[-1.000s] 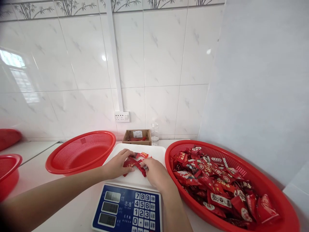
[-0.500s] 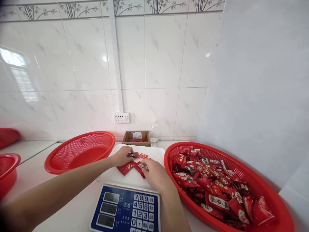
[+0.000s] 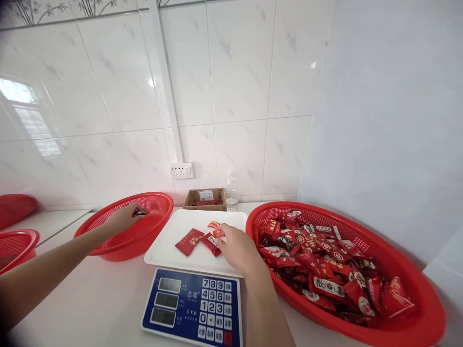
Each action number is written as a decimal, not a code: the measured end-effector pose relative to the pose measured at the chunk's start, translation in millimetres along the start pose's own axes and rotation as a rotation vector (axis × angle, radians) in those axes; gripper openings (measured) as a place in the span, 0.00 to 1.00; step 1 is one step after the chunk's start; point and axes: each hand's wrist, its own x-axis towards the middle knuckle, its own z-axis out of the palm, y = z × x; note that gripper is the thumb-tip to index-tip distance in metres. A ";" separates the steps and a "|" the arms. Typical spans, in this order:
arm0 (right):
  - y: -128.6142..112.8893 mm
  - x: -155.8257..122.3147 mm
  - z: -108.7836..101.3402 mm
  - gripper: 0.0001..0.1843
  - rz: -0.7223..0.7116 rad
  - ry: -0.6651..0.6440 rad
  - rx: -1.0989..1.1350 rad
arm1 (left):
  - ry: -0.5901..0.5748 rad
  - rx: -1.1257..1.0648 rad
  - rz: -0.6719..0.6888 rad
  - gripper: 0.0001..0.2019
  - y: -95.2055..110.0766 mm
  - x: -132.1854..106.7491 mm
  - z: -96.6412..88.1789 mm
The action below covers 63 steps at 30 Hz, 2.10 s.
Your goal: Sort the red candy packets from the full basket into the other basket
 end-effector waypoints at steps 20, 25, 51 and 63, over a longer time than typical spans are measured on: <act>-0.7 7.1 20.6 0.23 -0.147 -0.076 0.042 | -0.312 -0.316 0.356 0.14 138.1 -53.6 56.0; -7.8 4.4 14.3 0.19 -0.170 0.007 0.201 | -0.326 -0.630 0.235 0.25 129.2 -56.3 56.6; -8.2 1.1 -9.9 0.20 -0.092 0.402 0.517 | 0.070 -0.191 0.170 0.17 26.6 -22.1 -12.7; -15.3 -3.4 -12.4 0.23 -0.122 0.522 0.601 | -0.268 -0.155 0.711 0.30 162.1 -28.8 71.6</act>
